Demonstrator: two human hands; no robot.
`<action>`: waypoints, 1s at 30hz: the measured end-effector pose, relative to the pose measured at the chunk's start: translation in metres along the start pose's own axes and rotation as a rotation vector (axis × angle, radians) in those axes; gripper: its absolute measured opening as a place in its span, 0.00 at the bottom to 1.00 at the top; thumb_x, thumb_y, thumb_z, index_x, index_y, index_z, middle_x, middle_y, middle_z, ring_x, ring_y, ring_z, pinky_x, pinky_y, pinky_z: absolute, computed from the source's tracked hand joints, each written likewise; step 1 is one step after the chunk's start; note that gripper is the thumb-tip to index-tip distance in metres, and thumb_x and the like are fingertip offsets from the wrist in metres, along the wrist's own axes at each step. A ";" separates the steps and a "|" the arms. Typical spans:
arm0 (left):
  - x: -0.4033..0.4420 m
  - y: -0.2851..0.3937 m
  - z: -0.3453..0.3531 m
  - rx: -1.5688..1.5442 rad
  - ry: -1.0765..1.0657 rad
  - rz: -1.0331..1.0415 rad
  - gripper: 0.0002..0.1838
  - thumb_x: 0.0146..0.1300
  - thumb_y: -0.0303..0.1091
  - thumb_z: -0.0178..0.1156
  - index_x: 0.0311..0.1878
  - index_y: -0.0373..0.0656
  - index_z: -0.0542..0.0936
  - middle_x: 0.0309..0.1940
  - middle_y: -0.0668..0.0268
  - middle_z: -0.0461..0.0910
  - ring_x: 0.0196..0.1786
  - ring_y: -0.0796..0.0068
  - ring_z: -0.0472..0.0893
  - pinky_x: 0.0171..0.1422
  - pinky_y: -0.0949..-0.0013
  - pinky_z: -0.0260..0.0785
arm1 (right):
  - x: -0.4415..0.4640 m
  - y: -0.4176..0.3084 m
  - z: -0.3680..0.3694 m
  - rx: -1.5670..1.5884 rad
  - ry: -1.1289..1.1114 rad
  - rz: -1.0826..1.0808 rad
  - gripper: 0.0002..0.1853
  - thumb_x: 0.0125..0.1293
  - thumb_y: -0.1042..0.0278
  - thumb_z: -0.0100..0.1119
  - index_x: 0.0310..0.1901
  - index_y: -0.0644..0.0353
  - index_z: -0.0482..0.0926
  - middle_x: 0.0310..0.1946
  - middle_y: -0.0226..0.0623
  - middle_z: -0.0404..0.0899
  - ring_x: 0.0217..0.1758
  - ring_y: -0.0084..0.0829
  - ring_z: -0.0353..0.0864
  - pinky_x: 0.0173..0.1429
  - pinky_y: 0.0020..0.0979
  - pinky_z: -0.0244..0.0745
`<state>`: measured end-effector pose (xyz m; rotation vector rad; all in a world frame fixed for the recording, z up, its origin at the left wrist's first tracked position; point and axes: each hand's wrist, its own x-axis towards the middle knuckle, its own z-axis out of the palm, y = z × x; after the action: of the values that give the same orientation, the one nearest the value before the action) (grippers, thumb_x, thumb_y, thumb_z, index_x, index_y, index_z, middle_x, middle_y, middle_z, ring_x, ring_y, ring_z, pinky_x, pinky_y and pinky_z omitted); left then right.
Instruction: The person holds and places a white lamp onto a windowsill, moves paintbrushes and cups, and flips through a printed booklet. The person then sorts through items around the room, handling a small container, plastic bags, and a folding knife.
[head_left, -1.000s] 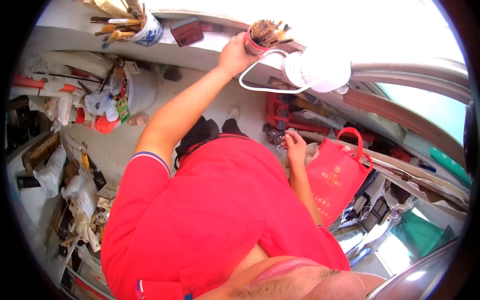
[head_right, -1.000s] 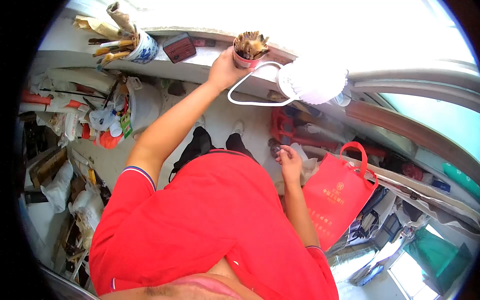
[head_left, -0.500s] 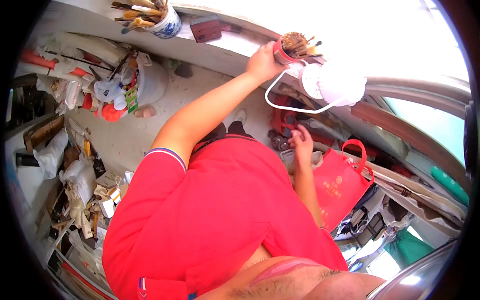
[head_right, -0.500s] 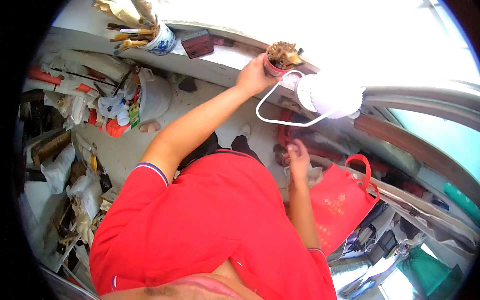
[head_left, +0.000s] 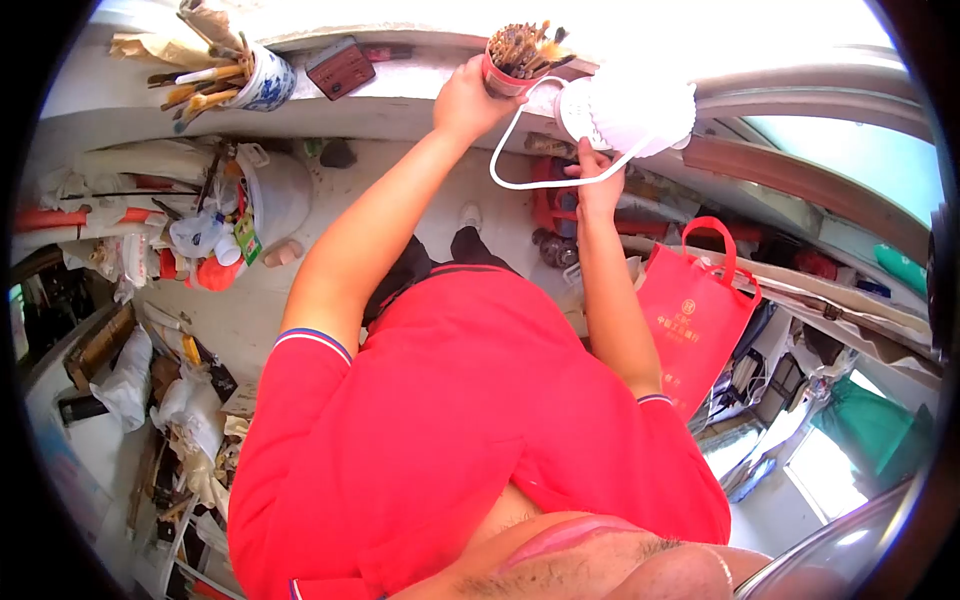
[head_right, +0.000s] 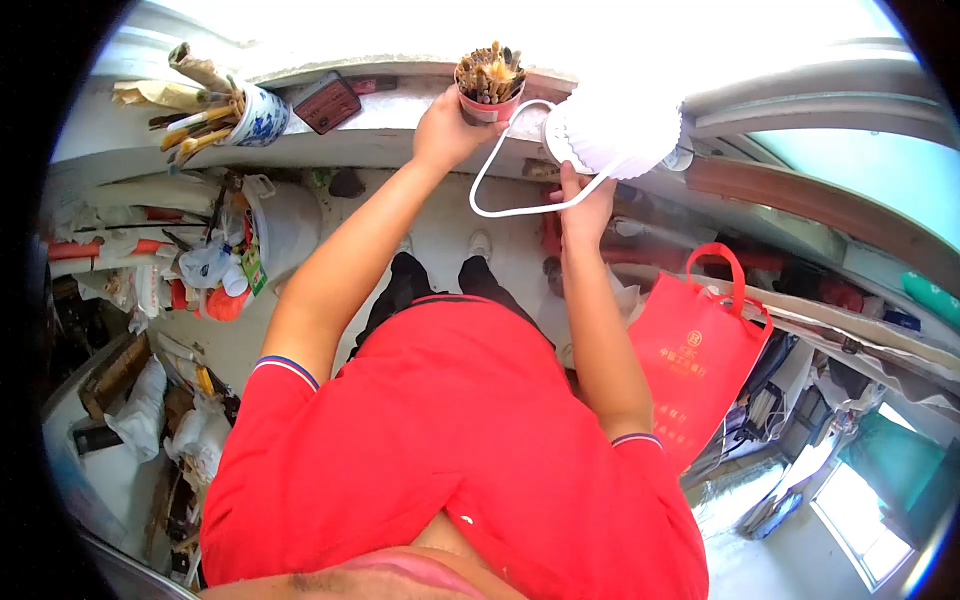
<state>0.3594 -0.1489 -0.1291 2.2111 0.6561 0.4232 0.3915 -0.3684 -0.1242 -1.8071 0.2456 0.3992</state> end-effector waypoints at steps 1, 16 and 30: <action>0.000 0.001 0.002 0.006 0.012 0.000 0.33 0.39 0.50 0.76 0.47 0.43 0.77 0.41 0.57 0.82 0.46 0.57 0.81 0.50 0.59 0.73 | 0.009 0.004 0.002 -0.090 0.054 -0.025 0.31 0.61 0.59 0.65 0.61 0.63 0.64 0.44 0.50 0.78 0.38 0.36 0.83 0.33 0.33 0.77; -0.001 0.047 0.029 0.120 -0.108 -0.083 0.36 0.39 0.54 0.74 0.50 0.44 0.74 0.44 0.57 0.78 0.47 0.55 0.80 0.49 0.56 0.74 | 0.119 0.013 -0.035 -1.014 0.437 -1.144 0.22 0.64 0.56 0.53 0.56 0.58 0.73 0.55 0.43 0.75 0.60 0.48 0.71 0.66 0.46 0.61; -0.001 0.052 0.034 0.107 -0.127 -0.025 0.37 0.37 0.54 0.76 0.49 0.45 0.74 0.43 0.58 0.78 0.46 0.56 0.80 0.48 0.57 0.74 | 0.113 0.018 -0.029 -1.217 0.563 -1.087 0.20 0.64 0.58 0.52 0.55 0.57 0.75 0.52 0.43 0.76 0.57 0.46 0.73 0.61 0.45 0.65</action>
<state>0.3922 -0.1989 -0.1114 2.3064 0.6503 0.2380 0.4924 -0.3964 -0.1781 -2.8357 -0.7671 -0.9553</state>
